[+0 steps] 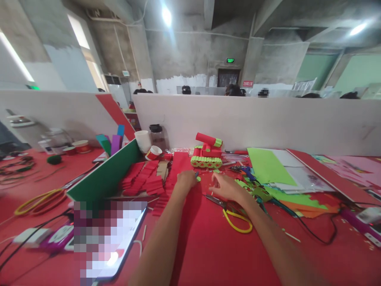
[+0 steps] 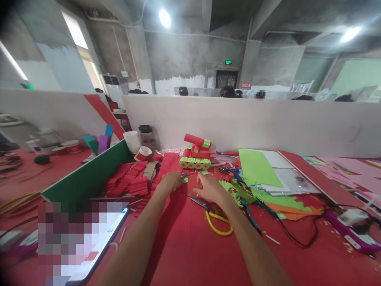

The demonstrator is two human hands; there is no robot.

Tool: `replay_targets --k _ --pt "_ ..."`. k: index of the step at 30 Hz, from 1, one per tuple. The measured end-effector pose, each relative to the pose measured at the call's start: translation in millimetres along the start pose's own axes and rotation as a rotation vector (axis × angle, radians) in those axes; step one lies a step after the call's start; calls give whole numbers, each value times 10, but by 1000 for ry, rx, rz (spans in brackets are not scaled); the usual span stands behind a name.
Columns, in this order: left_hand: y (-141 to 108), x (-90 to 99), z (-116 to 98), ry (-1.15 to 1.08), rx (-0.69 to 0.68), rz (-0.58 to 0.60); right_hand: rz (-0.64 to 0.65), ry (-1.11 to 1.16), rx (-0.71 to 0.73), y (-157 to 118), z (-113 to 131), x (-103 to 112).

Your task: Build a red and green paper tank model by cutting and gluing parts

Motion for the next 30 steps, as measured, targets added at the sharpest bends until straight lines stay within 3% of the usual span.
replay_targets --k 3,6,10,16,19,26,30 --pt "-32 7 13 18 40 -13 161 -106 139 -84 156 -234" --pt "-72 37 48 26 65 -33 208 -184 185 -107 216 -342" --pt "-137 110 49 20 35 -103 155 -225 149 -84 139 -334" --pt "-160 242 -63 -50 -140 -146 -25 -165 -32 -25 -265 -118" --pt "-168 334 -154 -145 -267 -160 -95 28 -96 23 -345 -16" --pt "-334 410 -558 -423 -676 -40 -203 1020 -143 129 -195 -52" --pt "-420 399 -709 -502 -754 29 -315 1243 -175 148 -224 -135"
Point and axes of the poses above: each hand's wrist, its own y-axis towards the middle knuckle, its own x-axis out of the back of the hand, z = x × y, the point moved 9 cm from there along y, towards the middle knuckle, and after that the axes turned 1 degree about -y, right-handed, at the moved point
